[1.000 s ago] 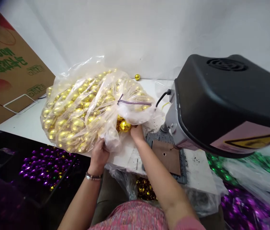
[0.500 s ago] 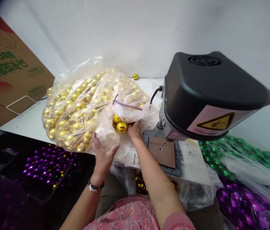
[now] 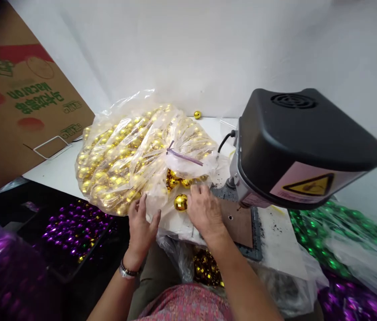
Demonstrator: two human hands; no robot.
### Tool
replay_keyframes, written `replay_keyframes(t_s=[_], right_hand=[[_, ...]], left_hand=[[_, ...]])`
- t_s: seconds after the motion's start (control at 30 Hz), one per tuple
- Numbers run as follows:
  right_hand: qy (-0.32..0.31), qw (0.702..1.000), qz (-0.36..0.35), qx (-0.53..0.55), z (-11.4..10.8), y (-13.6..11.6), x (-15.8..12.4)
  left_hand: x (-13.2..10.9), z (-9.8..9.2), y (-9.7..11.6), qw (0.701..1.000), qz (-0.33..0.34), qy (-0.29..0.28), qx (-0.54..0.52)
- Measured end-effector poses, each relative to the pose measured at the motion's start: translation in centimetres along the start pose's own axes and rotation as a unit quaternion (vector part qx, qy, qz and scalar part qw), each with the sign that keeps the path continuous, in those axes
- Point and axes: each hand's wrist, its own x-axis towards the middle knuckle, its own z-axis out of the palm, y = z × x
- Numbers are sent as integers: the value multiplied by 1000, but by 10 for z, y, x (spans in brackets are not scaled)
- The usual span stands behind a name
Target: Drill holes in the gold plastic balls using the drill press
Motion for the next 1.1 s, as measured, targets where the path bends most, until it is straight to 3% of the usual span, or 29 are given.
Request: replay_keyframes(t_s=[0.1, 0.2, 0.27, 0.33, 0.4, 0.5, 0.53, 0.6, 0.67, 0.8, 1.0, 1.1], right_hand=[[59, 997, -53, 19, 1, -3, 11], [108, 989, -100, 30, 20, -4, -2], [122, 981, -144, 32, 37, -9, -24], [108, 973, -201, 34, 52, -17, -46], [82, 975, -207, 27, 62, -25, -59], [18, 985, -170, 22, 65, -27, -60], [-7, 987, -160, 25, 65, -26, -58], [-60, 988, -142, 31, 65, -22, -54], [-104, 984, -137, 39, 65, -20, -53], [-150, 979, -125, 60, 63, -22, -51], [-136, 980, -116, 89, 47, -29, -55], [-134, 978, -120, 102, 38, -32, -52]], left_hand=[[36, -37, -10, 993, 17, 116, 9], [79, -72, -47, 968, -91, 235, 14], [89, -78, -72, 951, -176, 255, -22], [73, -62, -87, 939, -232, 246, -60], [32, -32, -87, 950, -238, 190, -70], [-51, 13, -70, 971, -236, 5, -31], [-77, 23, -63, 969, -236, -76, -13], [-116, 36, -50, 946, -170, -273, 26], [-135, 41, -42, 917, -105, -377, 75], [-138, 41, -35, 908, -56, -390, 140], [-149, 21, -33, 923, -83, -354, 126], [-158, 10, -39, 906, -35, -414, 76]])
